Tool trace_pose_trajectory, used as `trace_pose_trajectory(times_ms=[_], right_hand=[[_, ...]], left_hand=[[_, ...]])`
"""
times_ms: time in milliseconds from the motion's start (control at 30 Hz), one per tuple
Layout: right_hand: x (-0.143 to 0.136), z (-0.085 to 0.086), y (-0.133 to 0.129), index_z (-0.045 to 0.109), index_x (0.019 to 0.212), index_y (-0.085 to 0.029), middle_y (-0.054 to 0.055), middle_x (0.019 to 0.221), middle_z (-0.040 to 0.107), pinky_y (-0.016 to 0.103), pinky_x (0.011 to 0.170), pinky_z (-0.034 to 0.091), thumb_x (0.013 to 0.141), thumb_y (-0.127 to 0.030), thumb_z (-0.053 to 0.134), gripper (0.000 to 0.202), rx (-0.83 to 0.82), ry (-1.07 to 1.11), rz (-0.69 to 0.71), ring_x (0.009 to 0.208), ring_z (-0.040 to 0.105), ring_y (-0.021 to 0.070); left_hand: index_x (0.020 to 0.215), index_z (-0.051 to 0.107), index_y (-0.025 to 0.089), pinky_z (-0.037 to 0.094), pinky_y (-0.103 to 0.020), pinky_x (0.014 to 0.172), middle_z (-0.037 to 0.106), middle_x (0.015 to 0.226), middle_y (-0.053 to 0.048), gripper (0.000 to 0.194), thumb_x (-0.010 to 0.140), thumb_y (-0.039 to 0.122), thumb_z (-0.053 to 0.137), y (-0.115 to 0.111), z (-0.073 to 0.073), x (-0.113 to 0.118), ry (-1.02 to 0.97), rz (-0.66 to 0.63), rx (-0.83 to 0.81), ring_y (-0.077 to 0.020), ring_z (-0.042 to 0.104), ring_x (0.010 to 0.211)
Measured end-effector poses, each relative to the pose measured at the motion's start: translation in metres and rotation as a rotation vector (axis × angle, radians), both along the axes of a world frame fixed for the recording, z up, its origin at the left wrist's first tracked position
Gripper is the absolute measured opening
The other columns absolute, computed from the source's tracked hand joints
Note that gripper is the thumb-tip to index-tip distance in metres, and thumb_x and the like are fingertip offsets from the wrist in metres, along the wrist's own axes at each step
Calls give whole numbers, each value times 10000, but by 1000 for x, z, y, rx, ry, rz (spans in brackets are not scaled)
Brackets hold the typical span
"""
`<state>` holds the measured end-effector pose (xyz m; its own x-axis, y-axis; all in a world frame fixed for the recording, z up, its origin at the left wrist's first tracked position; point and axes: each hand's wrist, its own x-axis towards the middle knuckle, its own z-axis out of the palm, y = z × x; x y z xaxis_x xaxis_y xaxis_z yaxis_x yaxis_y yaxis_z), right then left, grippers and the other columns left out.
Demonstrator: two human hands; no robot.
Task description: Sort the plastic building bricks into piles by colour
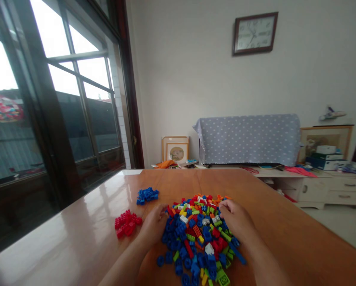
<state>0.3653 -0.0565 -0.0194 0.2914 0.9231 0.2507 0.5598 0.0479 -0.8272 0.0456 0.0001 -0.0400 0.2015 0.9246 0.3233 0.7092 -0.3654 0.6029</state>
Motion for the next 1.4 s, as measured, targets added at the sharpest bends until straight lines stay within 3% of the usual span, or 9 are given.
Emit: trace_pose_trajectory(times_ms=[200,500,667,833,1167,1267,1400], right_hand=[[-10,5,-5,663,854,-210,-10,687,678,260,581,417,867,-445,468,306,-78,-141,122,652,619,180],[-62,15,-15,693,852,-233,16,873,671,279,723,432,835,-323,535,182,69,-360,193,827,613,188],[-78,14,-19,738,927,-276,37,946,659,315,860,417,856,-291,536,215,36,-556,226,982,586,223],[-74,4,-11,743,1025,-323,51,980,652,339,868,401,880,-368,550,246,-23,-651,166,1018,574,246],[-54,-3,-1,733,885,-277,55,915,651,333,822,389,897,-357,503,244,-54,-674,-43,929,578,227],[-57,-3,1,741,874,-287,59,1014,666,371,882,388,886,-362,521,233,-34,-685,-58,992,567,246],[-63,-7,6,748,911,-303,50,1319,601,462,1013,348,861,-361,550,212,-3,-708,-72,1271,457,312]], left_hand=[[1145,658,236,463,-319,883,732,1059,-54,314,937,282,428,-9,10,3,79,-61,-51,-236,643,1054],[1370,565,208,423,-345,1064,618,1349,-95,497,948,436,436,-14,6,18,38,-169,-17,-250,562,1249],[1450,501,231,319,-395,1170,478,1509,-79,573,940,488,461,-20,1,24,63,-253,-25,-266,408,1407],[1409,554,270,325,-424,1168,462,1519,-68,561,935,554,456,-23,-3,23,94,-273,-29,-283,404,1406],[1299,626,276,352,-414,1140,544,1430,-68,437,914,451,512,-26,5,23,56,-320,3,-284,457,1340],[1271,636,276,355,-420,1132,569,1393,-67,400,907,400,524,-28,8,23,42,-354,15,-284,471,1316],[1263,633,257,364,-439,1114,584,1355,-85,391,897,362,544,-29,11,22,19,-379,29,-296,480,1296]])
